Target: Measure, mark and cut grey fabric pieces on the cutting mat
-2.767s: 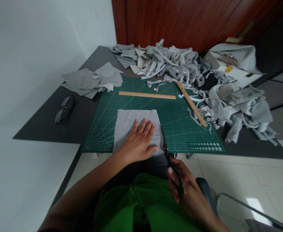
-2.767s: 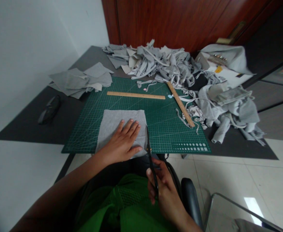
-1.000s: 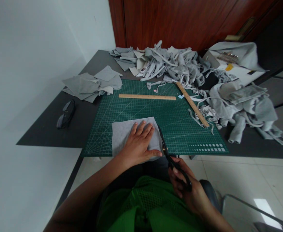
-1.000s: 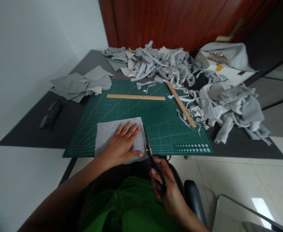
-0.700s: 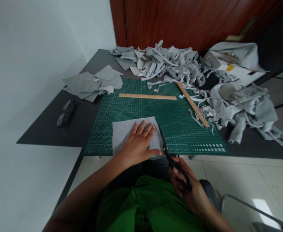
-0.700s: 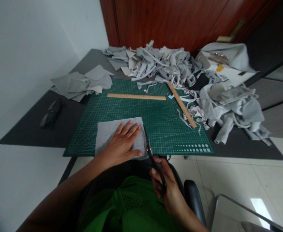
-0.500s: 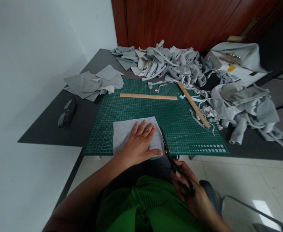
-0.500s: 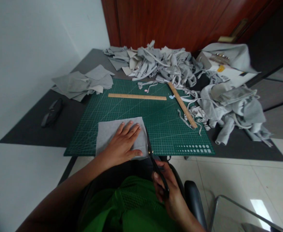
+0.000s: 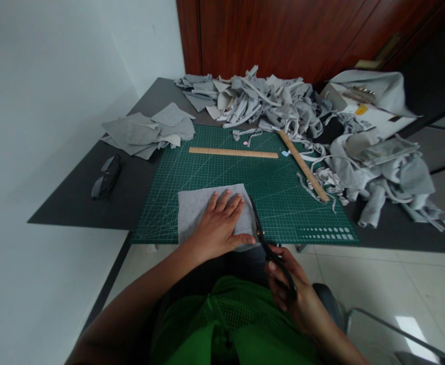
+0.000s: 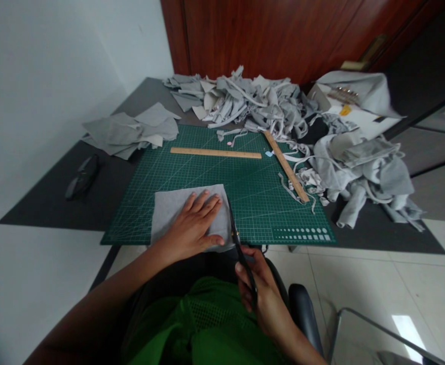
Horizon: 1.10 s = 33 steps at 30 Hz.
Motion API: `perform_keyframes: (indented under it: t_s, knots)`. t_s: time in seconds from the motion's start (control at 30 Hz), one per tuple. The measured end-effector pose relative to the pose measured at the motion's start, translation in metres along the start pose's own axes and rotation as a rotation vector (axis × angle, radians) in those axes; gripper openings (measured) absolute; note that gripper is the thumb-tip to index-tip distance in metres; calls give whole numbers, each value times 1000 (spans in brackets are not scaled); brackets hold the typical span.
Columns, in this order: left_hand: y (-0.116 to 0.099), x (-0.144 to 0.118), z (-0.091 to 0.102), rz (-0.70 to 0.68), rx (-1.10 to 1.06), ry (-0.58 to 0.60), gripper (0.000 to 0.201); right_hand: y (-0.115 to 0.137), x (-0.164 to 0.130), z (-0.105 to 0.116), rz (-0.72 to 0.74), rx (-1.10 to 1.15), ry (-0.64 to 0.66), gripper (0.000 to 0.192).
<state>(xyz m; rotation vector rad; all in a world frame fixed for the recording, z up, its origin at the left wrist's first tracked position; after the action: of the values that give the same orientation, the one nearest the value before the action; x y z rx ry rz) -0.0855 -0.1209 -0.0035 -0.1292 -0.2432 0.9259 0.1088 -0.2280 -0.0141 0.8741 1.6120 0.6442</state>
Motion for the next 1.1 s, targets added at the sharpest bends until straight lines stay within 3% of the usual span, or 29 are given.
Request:
perform_keyframes:
  t_s: [1.1]
  knots:
    - [-2,-1,0,14,14,32,106,-2,-5,-2,-10,-83,9,62]
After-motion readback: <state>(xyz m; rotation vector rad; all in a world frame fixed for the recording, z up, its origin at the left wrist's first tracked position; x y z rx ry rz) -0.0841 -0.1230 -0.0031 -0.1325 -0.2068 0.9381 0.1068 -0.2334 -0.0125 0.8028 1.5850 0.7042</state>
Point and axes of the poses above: each hand's wrist, its own x-axis towards the middle knuckle, its own z-axis out of the back of the hand, y = z × x, the point moved 4 cm from there along x, towards the middle knuckle, and after that the axes turned 2 degrees about -z, right-handed, at the moved point
